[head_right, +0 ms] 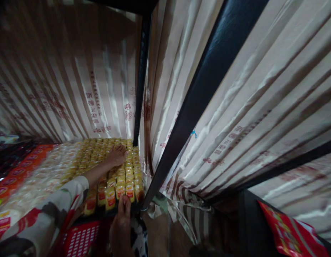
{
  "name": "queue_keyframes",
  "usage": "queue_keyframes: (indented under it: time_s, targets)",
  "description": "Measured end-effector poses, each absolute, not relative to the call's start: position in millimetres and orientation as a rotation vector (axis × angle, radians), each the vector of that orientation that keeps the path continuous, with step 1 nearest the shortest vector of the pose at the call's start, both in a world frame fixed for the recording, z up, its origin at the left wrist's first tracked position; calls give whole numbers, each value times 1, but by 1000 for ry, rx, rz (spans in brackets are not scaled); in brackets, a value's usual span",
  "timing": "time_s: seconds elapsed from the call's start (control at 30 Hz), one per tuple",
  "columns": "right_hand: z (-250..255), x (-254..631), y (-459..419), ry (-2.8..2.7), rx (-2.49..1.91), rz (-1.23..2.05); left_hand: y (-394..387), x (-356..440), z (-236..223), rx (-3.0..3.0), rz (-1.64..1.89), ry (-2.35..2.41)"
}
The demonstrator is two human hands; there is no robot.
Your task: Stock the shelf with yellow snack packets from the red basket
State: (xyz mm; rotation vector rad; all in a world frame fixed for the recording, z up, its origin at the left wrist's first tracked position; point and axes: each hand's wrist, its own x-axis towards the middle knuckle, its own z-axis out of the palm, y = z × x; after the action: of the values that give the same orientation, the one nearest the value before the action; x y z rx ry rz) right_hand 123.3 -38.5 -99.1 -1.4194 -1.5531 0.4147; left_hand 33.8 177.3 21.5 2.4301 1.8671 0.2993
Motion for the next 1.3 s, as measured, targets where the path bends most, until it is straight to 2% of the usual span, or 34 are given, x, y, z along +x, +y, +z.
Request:
queue_keyframes:
  time_s: [0.7,1.0,1.3]
  targets:
    - [-99,120,-36,-1553,-1481,502,213,35,19,2478,319,1814]
    - [-99,118,-38,-1611,-1516,439,219,29,7,2402,178,1809]
    - [-92,115,-35,-1637,-1439,299,152,50,37,2517,316,1657]
